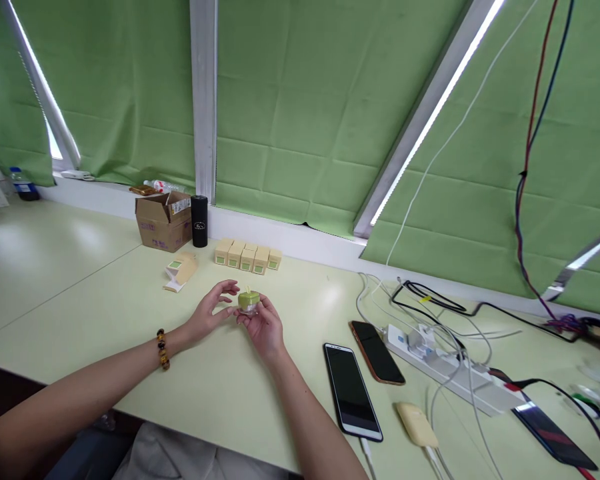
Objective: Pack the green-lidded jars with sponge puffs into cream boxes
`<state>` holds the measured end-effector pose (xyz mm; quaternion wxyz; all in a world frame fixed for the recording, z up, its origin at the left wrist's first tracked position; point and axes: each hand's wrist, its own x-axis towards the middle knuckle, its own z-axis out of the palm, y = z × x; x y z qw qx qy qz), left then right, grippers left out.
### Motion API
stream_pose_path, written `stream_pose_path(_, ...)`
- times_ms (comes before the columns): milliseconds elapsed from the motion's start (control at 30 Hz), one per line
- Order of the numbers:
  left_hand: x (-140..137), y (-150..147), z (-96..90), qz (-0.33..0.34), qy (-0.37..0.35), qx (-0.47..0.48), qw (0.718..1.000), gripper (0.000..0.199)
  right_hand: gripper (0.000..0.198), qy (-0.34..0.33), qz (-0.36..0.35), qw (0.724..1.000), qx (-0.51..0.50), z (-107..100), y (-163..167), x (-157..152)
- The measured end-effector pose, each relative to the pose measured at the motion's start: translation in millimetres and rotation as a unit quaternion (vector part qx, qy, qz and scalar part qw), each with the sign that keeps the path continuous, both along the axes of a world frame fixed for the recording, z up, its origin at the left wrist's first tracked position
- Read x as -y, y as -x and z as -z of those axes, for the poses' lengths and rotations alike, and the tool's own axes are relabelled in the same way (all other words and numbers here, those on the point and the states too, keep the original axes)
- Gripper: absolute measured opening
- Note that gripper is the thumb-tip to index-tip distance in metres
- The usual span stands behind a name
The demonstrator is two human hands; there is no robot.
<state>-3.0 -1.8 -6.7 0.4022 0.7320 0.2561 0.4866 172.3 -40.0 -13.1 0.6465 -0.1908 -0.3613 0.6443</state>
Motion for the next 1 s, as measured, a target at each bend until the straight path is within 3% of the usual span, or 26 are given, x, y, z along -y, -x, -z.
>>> stream_pose_path(200,2.0,-0.5,-2.6,0.034,0.034,-0.007,0.999,0.055,0.029,0.02,-0.023,0.999,0.022,-1.0,2.5,-1.2)
stream_pose_path(367,9.3,-0.2,-8.7,0.05,0.033,-0.029,0.998,0.06,0.036,0.065,-0.002,0.996,0.054,3.1,4.5,-2.8)
stream_pose_path(500,9.9,-2.4,-9.3,0.024,0.045,-0.055,0.997,0.055,0.045,0.093,0.006,0.991,0.091,7.7,2.6,-4.6)
stream_pose_path(633,1.6,-4.4,-2.0,-0.037,0.05,-0.072,0.995,0.045,0.047,0.097,0.101,0.975,0.171,10.0,-3.3,-7.5)
stream_pose_path(767,-10.5,-1.0,9.8,-0.099,0.025,-0.117,0.988,0.044,0.04,0.075,0.238,0.924,0.289,14.1,-9.2,-10.8)
stream_pose_path(867,-16.7,2.8,17.1,-0.113,0.002,-0.149,0.982,0.045,0.033,0.058,0.266,0.902,0.334,18.6,-10.7,-12.3)
stream_pose_path(1000,-21.0,5.1,22.7,-0.113,-0.02,-0.175,0.978,0.043,0.03,0.05,0.259,0.895,0.359,22.6,-10.2,-13.3)
